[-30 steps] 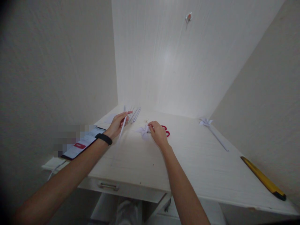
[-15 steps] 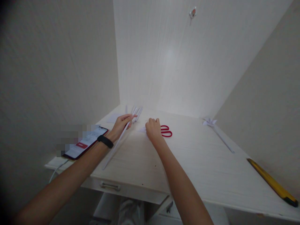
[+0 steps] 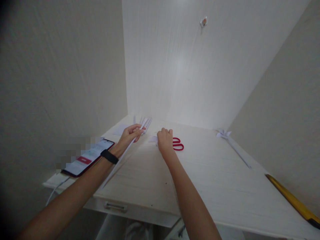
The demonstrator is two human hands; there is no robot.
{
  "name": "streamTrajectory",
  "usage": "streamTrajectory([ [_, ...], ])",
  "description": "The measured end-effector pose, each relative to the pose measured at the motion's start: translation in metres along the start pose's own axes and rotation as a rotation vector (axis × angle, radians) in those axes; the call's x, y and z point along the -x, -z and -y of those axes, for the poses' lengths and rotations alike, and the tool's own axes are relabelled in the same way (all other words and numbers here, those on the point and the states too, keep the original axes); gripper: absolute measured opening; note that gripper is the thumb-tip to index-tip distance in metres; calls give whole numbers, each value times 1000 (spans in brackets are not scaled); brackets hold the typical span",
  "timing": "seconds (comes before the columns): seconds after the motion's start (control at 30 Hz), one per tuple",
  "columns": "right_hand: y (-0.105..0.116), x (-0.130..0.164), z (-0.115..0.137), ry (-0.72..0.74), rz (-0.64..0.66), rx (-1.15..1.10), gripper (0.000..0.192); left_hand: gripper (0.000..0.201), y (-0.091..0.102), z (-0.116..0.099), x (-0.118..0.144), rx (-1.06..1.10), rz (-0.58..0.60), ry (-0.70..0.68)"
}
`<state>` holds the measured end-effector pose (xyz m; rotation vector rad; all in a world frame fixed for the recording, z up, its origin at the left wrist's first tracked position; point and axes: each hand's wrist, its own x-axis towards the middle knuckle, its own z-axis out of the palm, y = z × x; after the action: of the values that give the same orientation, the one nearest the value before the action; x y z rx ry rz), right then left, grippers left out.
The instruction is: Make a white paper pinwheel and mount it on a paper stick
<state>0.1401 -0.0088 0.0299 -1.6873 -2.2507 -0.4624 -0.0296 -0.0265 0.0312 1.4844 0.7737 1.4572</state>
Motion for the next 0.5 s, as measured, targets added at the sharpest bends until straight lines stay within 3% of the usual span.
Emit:
streamTrajectory([
  [0.07,-1,0,-8,-75,-150,-284,19,31,-2,-1,2,-2,32,2],
  [0.17,1,1,-15,-185,-377,-932,15,30,-5,1,4,6,80,19],
  [0.27,3,3,-12,-266,-499,-1430,20,30,-7,4,5,23,109,25],
  [0.37,6,6,-4,-301,-530,-1606,22,30,-8,6,5,31,110,27],
  [0.5,13,9,9,-248,-530,-1641,25,32,-10,5,6,50,125,23],
])
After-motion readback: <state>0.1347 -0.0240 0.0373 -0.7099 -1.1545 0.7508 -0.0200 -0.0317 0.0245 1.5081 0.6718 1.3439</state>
